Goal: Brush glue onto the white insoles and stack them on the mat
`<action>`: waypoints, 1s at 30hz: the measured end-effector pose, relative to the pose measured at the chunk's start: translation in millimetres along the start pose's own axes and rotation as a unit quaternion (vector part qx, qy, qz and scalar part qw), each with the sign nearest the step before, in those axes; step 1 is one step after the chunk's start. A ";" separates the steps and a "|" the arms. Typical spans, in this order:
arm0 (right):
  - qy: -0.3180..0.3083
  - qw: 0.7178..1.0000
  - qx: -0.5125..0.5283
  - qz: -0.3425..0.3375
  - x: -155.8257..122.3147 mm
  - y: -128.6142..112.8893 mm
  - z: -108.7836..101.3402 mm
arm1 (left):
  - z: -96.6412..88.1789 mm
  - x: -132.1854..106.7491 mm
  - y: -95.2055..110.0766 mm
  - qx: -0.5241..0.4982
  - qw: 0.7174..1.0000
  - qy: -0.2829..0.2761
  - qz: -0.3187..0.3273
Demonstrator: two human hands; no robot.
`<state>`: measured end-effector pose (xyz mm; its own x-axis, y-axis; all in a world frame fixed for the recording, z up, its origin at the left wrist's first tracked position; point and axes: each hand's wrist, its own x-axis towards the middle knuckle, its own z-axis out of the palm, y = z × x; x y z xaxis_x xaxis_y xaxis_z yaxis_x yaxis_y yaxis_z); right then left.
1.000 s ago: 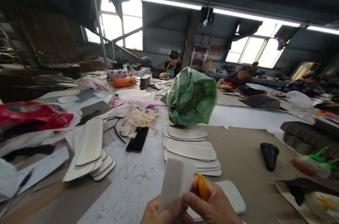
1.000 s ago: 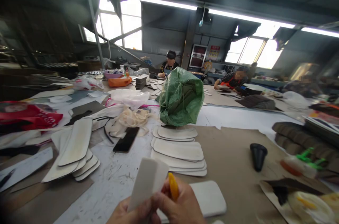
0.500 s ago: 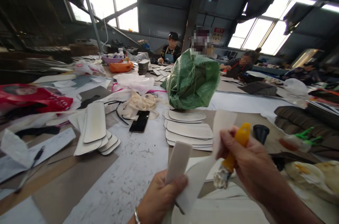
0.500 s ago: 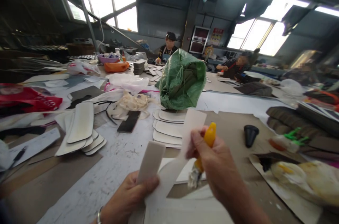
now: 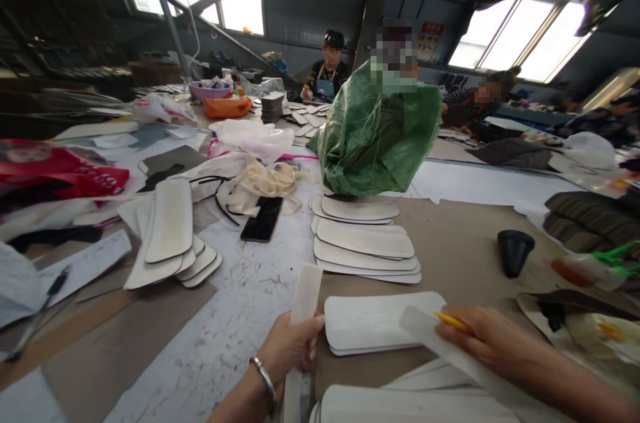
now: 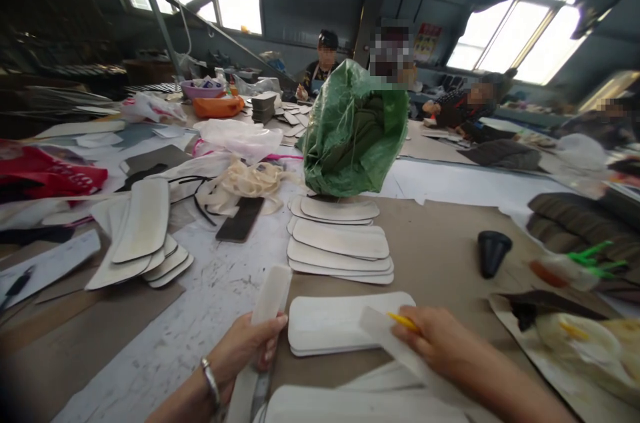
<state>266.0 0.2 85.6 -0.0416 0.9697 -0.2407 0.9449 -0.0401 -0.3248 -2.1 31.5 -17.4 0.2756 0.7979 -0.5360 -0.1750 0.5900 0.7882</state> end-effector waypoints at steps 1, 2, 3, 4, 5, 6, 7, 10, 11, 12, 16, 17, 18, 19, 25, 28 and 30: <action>-0.075 0.995 0.046 -0.039 9.3 -12.8 7.5 | 0.7 0.6 0.6 0.004 1.000 -0.001 -0.002; -0.130 0.986 0.081 -0.060 19.1 -25.5 13.9 | 1.5 1.1 1.0 0.007 1.000 -0.002 -0.005; -0.169 0.978 0.104 -0.072 29.0 -36.7 19.5 | 2.4 1.7 1.1 0.009 1.000 -0.002 -0.009; -0.191 0.972 0.117 -0.070 38.8 -45.6 24.4 | 3.4 2.3 1.1 0.010 1.000 -0.001 -0.014; -0.208 0.968 0.122 -0.068 48.1 -51.8 28.8 | 4.5 2.7 1.0 0.012 1.000 0.000 -0.019; -0.220 0.966 0.123 -0.066 56.5 -55.3 32.9 | 5.6 3.0 1.1 0.014 1.000 0.001 -0.024; -0.228 0.964 0.122 -0.065 63.8 -56.5 36.7 | 6.7 3.0 1.4 0.017 0.999 0.002 -0.028; -0.240 0.962 0.114 -0.069 78.5 -51.8 45.8 | 9.9 1.4 4.2 0.029 0.999 0.008 -0.037; -0.242 0.961 0.111 -0.072 81.2 -49.6 47.8 | 10.9 0.5 5.6 0.032 0.999 0.011 -0.040; -0.244 0.961 0.109 -0.074 83.0 -47.8 49.2 | 11.9 -0.5 7.0 0.036 0.998 0.013 -0.042; -0.242 0.962 0.091 -0.086 85.5 -46.3 51.0 | 14.7 -3.4 11.0 0.052 0.997 0.023 -0.044; -0.239 0.963 0.084 -0.090 85.8 -46.9 51.1 | 15.2 -3.7 11.3 0.058 0.997 0.026 -0.044; -0.234 0.965 0.074 -0.093 86.2 -47.6 51.3 | 15.7 -4.0 11.4 0.063 0.997 0.030 -0.044; -0.229 0.967 0.064 -0.097 86.7 -48.4 51.5 | 16.2 -4.2 11.2 0.067 0.996 0.035 -0.043; -0.195 0.974 -0.013 -0.116 87.3 -55.3 49.5 | 19.2 -4.0 8.1 0.085 0.994 0.058 -0.032; -0.177 0.974 -0.056 -0.128 84.7 -62.2 46.7 | 20.0 -3.7 5.9 0.095 0.993 0.062 -0.022; -0.168 0.974 -0.079 -0.133 82.9 -66.3 45.7 | 20.3 -3.6 4.6 0.100 0.993 0.064 -0.018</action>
<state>185.0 72.2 45.4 -0.3707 0.8060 -0.4614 0.9231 0.2648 -0.2789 15.4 28.9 -5.8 0.1544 0.7936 -0.5886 0.0279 0.5920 0.8055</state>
